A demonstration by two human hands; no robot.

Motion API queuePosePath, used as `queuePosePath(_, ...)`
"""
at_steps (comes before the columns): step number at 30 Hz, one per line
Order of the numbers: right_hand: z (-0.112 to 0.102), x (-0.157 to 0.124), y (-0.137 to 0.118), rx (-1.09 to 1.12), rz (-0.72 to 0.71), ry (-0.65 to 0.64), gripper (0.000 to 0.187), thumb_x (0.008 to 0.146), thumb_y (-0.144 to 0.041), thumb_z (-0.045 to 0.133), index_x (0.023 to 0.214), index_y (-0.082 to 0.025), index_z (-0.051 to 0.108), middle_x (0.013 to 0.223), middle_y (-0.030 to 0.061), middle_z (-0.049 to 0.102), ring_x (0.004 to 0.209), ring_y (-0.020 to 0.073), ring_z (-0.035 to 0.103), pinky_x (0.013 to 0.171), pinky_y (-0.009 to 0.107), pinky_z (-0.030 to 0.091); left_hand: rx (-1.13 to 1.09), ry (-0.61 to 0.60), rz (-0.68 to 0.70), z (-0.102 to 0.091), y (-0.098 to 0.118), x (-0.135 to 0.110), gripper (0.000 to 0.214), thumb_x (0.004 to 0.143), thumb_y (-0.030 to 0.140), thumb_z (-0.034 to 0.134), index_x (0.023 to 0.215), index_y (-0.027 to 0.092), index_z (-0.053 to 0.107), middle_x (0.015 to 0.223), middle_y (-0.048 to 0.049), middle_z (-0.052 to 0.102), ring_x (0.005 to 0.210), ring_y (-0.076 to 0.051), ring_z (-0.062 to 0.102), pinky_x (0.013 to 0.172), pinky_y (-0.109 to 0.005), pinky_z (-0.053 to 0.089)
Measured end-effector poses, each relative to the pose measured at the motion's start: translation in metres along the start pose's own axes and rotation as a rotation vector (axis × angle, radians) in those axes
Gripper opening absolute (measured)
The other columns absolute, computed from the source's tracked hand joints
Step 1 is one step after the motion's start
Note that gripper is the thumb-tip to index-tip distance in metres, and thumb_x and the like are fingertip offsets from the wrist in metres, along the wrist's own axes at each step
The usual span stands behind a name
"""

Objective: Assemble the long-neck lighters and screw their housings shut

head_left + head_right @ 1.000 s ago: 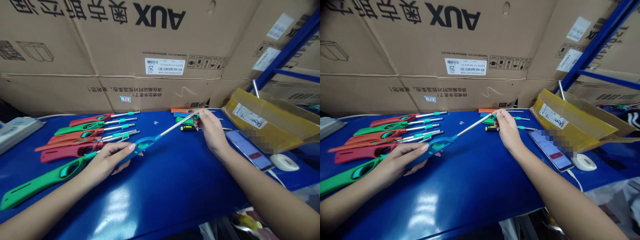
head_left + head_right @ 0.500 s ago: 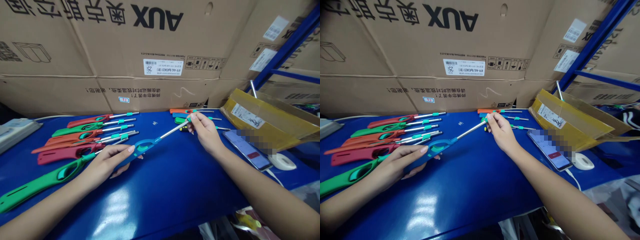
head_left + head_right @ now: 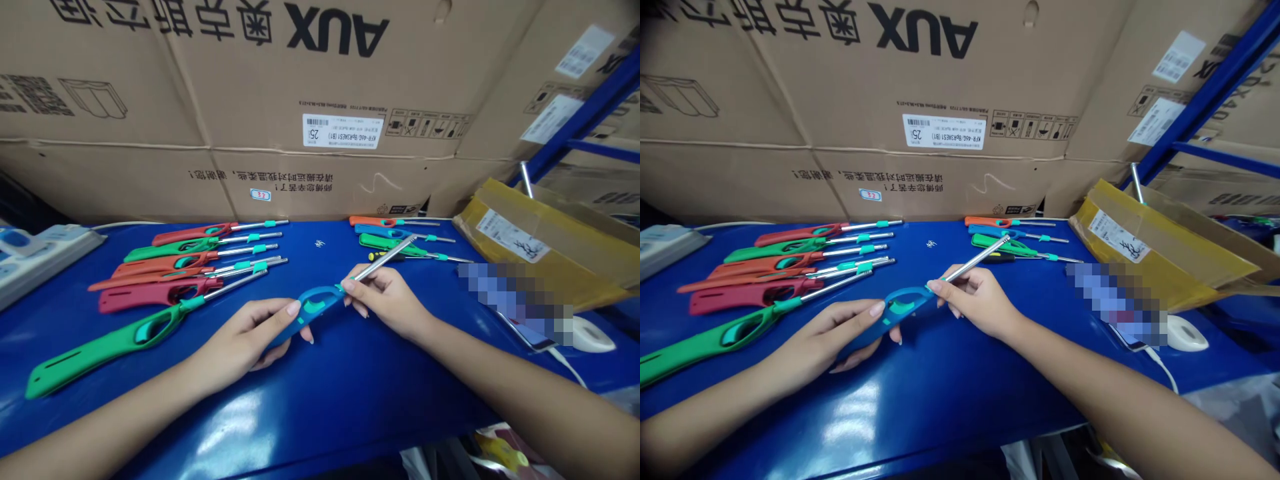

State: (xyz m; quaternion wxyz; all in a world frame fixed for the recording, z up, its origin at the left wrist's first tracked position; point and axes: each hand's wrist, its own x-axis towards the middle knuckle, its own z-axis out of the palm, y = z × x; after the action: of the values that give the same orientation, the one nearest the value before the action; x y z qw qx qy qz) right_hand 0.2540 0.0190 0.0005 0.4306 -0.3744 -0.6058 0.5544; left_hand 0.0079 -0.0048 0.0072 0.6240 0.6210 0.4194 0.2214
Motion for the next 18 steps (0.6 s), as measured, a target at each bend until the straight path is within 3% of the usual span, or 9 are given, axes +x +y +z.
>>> queuePosePath(7,-0.003,-0.002,0.002,0.028,0.008,0.001,0.024,0.081,-0.042,0.079,0.081,-0.018,0.072,0.069,-0.0001,0.068,0.050,0.0079,0.049,0.046,0.024,0.039,-0.007,0.014,-0.002,0.005,-0.001,-0.002,0.060,0.095,0.067,0.047,0.092,0.011,0.070,0.050,0.0059,0.039,0.043,-0.007,0.031,0.043,-0.020,0.023)
queuePosePath(12,0.002,-0.007,0.003,0.092,0.021,-0.003,0.021,0.083,-0.037,0.079,0.087,-0.017,0.074,0.056,-0.0059,0.055,0.047,0.0067,0.045,0.044,0.022,0.034,-0.023,0.004,-0.024,0.007,-0.001,-0.004,0.060,0.095,0.067,0.048,0.092,0.010,0.069,0.050,0.0063,0.037,0.043,-0.007,0.029,0.043,-0.020,0.021)
queuePosePath(18,0.005,-0.010,0.002,0.162,0.030,-0.018,0.021,0.082,-0.036,0.080,0.083,-0.017,0.072,0.069,-0.0002,0.069,0.043,0.0046,0.046,0.041,0.022,0.032,0.065,0.035,0.077,0.012,0.000,-0.007,0.055,0.100,0.060,0.044,0.088,0.013,0.069,0.050,0.0071,0.034,0.043,-0.007,0.029,0.043,-0.020,0.021)
